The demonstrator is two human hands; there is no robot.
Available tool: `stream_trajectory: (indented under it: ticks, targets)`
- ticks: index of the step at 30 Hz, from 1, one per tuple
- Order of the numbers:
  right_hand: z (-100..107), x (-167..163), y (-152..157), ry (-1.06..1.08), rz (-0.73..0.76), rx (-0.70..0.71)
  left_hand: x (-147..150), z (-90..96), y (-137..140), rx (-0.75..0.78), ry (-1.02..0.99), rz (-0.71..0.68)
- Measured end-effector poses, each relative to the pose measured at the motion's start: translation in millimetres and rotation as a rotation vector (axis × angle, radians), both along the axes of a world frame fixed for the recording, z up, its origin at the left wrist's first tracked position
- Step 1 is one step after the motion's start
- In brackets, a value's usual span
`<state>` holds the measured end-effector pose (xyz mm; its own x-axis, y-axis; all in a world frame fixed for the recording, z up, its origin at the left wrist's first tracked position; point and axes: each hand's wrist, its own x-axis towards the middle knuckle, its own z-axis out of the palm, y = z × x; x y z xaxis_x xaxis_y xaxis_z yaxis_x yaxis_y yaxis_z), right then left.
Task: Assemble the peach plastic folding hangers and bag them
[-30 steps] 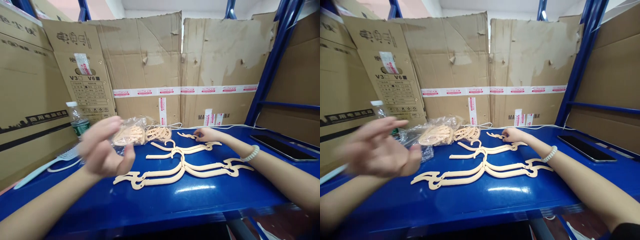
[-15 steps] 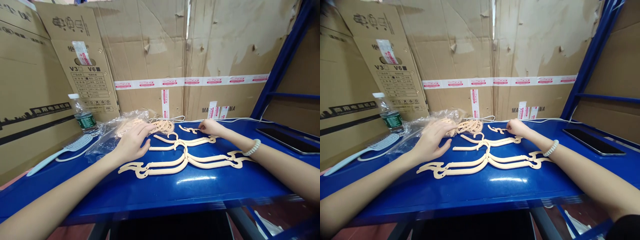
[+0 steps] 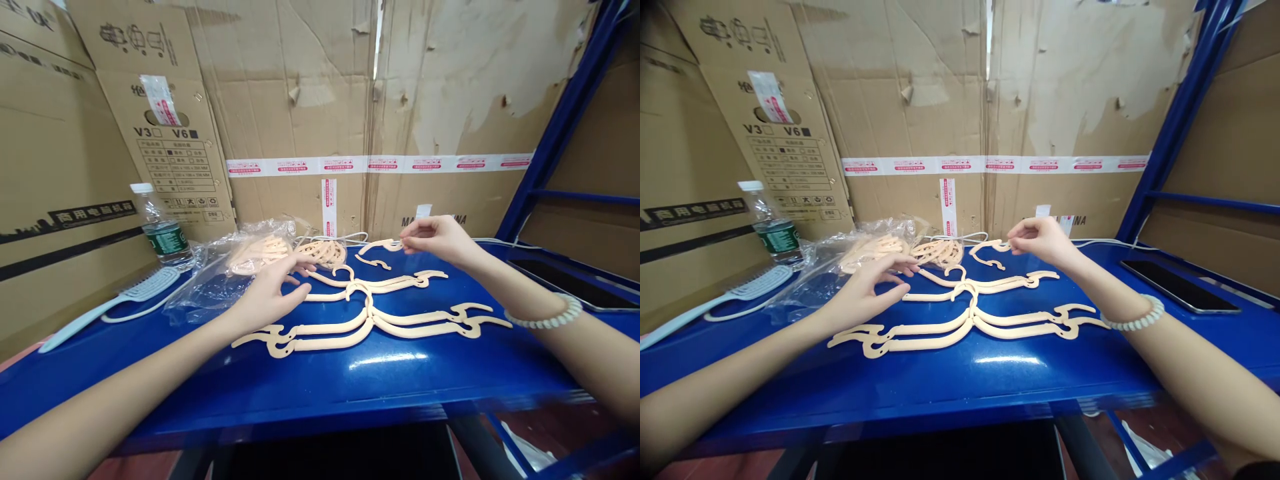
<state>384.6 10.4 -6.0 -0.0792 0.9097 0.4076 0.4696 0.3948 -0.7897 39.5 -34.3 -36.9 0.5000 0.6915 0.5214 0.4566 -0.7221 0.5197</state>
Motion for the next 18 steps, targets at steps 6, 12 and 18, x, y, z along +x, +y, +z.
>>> stream_trajectory:
  ticks: [6, 12, 18]
  targets:
    - [-14, -58, -35, 0.177, 0.373, -0.309, 19, -7.0, -12, -0.4, -0.191, -0.02]
    - [-30, -86, -57, 0.228, 0.564, -0.365, 24, -5.0, -24, -0.55, -0.288, -0.11]
    - [-35, -92, -61, 0.192, 0.56, -0.35, 25, -0.1, -25, -0.535, -0.402, -0.061]
